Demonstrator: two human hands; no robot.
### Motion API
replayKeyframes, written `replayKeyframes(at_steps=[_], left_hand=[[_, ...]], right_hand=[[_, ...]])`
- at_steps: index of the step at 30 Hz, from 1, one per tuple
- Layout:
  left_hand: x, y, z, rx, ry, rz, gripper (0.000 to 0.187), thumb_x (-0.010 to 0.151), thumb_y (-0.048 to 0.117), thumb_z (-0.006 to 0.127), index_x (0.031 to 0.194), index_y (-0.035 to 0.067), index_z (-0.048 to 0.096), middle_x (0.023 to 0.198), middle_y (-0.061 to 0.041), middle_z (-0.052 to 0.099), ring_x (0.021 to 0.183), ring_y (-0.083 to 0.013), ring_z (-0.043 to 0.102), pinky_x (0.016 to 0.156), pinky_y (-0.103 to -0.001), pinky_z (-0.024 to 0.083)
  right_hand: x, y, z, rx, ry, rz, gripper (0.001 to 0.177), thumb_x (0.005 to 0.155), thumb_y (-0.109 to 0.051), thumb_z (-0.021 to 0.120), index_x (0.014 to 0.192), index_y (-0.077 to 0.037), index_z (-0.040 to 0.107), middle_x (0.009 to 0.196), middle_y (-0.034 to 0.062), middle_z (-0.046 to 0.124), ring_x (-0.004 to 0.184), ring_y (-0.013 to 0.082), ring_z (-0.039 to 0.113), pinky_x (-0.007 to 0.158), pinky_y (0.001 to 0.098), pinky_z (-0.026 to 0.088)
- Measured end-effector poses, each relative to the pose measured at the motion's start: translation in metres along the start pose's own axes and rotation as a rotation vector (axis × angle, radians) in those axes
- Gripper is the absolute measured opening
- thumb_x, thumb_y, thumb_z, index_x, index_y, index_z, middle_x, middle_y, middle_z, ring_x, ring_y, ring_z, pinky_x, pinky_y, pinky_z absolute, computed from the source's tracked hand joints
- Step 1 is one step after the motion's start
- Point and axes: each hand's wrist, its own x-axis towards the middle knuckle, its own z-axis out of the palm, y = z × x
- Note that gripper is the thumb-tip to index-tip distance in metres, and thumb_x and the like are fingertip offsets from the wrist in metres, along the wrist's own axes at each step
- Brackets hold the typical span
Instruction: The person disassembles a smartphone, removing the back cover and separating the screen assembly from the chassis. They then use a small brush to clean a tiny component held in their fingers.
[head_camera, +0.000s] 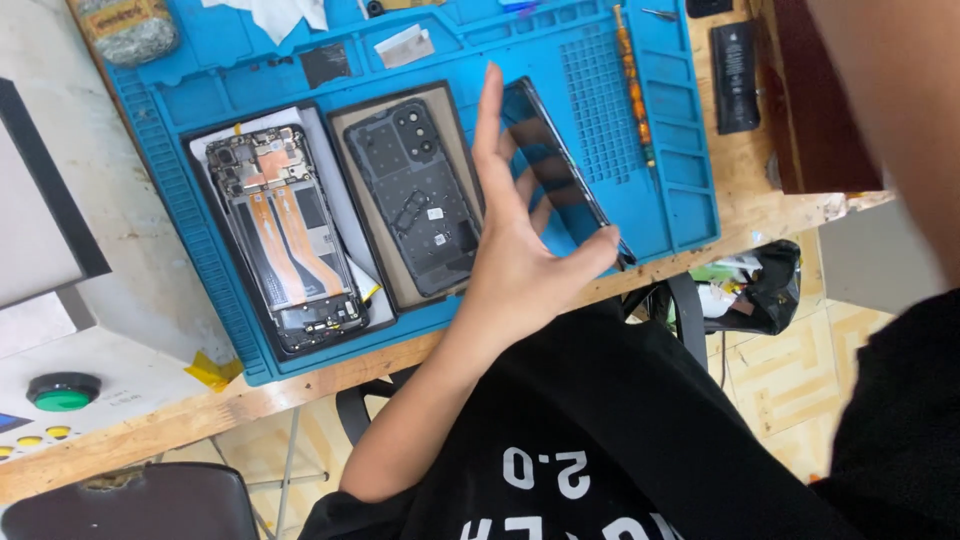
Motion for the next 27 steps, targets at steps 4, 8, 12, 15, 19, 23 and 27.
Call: replayKeyframes(at_steps=[4, 8, 12, 15, 19, 23, 27], left_hand=[[0.002, 0.003, 0.004, 0.053, -0.008, 0.033, 0.089, 0.074, -0.005, 0.058, 0.132, 0.031, 0.001, 0.127, -0.012, 0.025, 0.089, -0.0192, 0.045, 0.078, -0.030, 0.045], [-0.001, 0.002, 0.006, 0.086, -0.001, 0.058, 0.089, 0.068, -0.002, 0.058, 0.130, 0.026, 0.001, 0.132, -0.017, 0.014, 0.119, -0.0298, 0.036, 0.086, -0.034, 0.041], [-0.001, -0.002, 0.009, 0.127, 0.000, 0.088, 0.089, 0.068, -0.001, 0.060, 0.131, 0.025, 0.002, 0.126, -0.014, 0.020, 0.111, -0.0266, 0.042, 0.084, -0.034, 0.044], [-0.001, -0.003, 0.013, 0.131, 0.033, 0.092, 0.089, 0.066, 0.000, 0.058, 0.131, 0.022, 0.002, 0.124, -0.013, 0.024, 0.098, -0.0215, 0.044, 0.079, -0.030, 0.045], [-0.001, -0.003, 0.012, 0.100, 0.024, 0.105, 0.088, 0.068, 0.000, 0.058, 0.131, 0.023, 0.000, 0.128, -0.015, 0.023, 0.112, -0.0278, 0.042, 0.083, -0.035, 0.047], [-0.002, -0.002, 0.010, 0.098, 0.007, 0.119, 0.088, 0.070, 0.000, 0.058, 0.131, 0.023, -0.001, 0.127, -0.015, 0.024, 0.111, -0.0275, 0.043, 0.084, -0.036, 0.047], [-0.001, -0.001, 0.011, 0.080, 0.020, 0.101, 0.089, 0.068, -0.002, 0.058, 0.131, 0.021, -0.001, 0.124, -0.014, 0.025, 0.110, -0.0250, 0.043, 0.081, -0.033, 0.047]], right_hand=[[-0.020, 0.006, -0.004, 0.034, 0.073, -0.027, 0.020, 0.086, -0.005, 0.052, 0.102, 0.007, 0.053, 0.097, 0.0184, 0.057, 0.089, 0.0256, 0.058, 0.075, 0.0311, 0.051], [-0.034, 0.016, 0.009, 0.149, 0.116, -0.020, 0.023, 0.085, -0.006, 0.052, 0.105, 0.004, 0.053, 0.099, 0.0163, 0.058, 0.092, 0.0227, 0.058, 0.076, 0.0279, 0.052], [-0.031, 0.030, 0.009, 0.399, 0.039, -0.014, 0.030, 0.081, -0.005, 0.053, 0.110, 0.000, 0.047, 0.104, 0.0166, 0.056, 0.097, 0.0226, 0.058, 0.085, 0.0286, 0.050], [-0.024, 0.030, 0.009, 0.377, -0.045, 0.053, 0.030, 0.075, -0.006, 0.057, 0.105, -0.004, 0.054, 0.098, 0.0117, 0.060, 0.092, 0.0168, 0.060, 0.083, 0.0252, 0.049], [-0.021, 0.023, 0.008, 0.275, -0.105, 0.066, 0.026, 0.076, -0.010, 0.055, 0.102, -0.008, 0.058, 0.089, 0.0072, 0.064, 0.081, 0.0134, 0.063, 0.073, 0.0233, 0.052], [-0.019, 0.020, 0.007, 0.260, -0.128, 0.074, 0.026, 0.076, -0.008, 0.054, 0.102, -0.007, 0.058, 0.088, 0.0067, 0.064, 0.082, 0.0119, 0.063, 0.073, 0.0219, 0.051], [-0.018, 0.021, 0.010, 0.226, -0.106, 0.101, 0.028, 0.072, -0.005, 0.053, 0.098, -0.008, 0.061, 0.080, 0.0028, 0.066, 0.077, 0.0055, 0.061, 0.069, 0.0179, 0.049]])
